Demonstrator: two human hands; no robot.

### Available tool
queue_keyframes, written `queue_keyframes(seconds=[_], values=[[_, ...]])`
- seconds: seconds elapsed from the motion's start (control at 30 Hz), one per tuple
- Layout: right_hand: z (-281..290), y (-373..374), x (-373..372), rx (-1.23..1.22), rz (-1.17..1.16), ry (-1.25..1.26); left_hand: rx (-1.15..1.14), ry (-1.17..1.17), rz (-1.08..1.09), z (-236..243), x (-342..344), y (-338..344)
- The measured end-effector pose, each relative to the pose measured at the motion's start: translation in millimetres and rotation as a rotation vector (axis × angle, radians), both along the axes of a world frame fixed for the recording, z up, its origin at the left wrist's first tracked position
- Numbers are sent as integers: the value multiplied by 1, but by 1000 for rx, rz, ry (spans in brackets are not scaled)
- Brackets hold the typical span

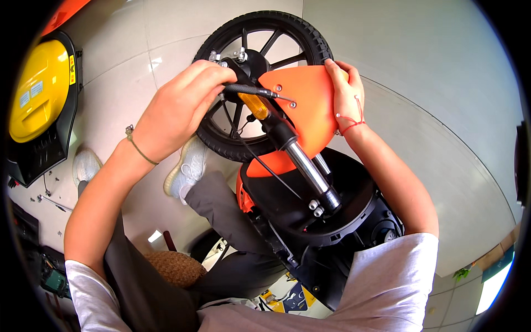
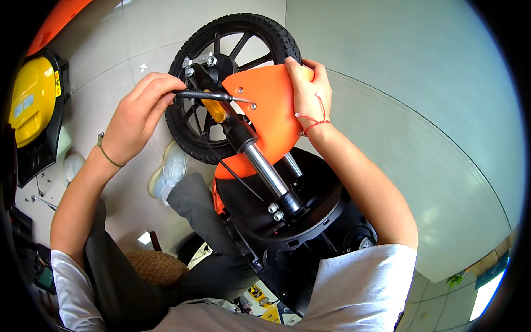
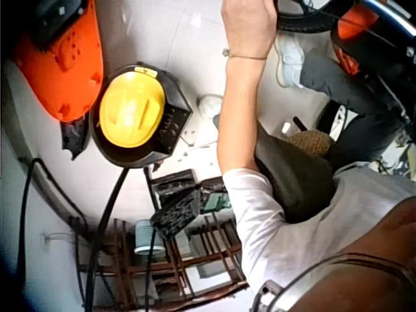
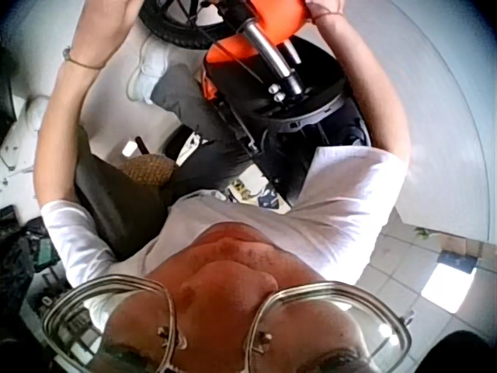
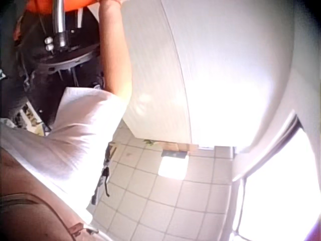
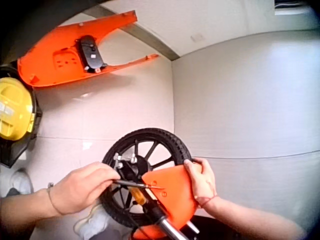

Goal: The person holds an orange plastic body panel, uses a screwdriver and a wrench to remove several fasteners from a scooter, and detaches the panel from the vehicle frame.

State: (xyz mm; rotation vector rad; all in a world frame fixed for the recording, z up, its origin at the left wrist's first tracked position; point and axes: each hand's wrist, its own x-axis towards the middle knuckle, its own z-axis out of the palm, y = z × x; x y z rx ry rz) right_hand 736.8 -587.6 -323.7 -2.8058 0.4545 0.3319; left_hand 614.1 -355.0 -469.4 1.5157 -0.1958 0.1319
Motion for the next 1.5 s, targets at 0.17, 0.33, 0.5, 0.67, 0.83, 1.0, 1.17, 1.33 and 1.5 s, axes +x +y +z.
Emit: queue_keyframes(seconds=[0.17,0.33,0.5,0.67,0.83,1.0,1.17,1.33,1.5], values=[[-1,-2,2,3,-3,2,71,-50,-5,-1,7,0],[-2,-4,3,31,6,-6,70,-54,-2,-2,9,-4],[-3,-9,3,39,14,-12,167,-158,35,-3,13,-2],[-4,-10,4,52,16,-11,225,-232,27,4,18,2],[-3,-8,3,61,0,-1,8,64,-101,19,20,10],[-3,-8,3,58,5,-11,10,199,-196,28,25,14],[-4,-9,4,32,-4,-7,51,88,-107,35,24,4],[-3,-6,3,50,-22,0,108,169,50,37,32,-23],[-2,-7,4,76,-12,7,-162,255,-21,51,32,-28]])
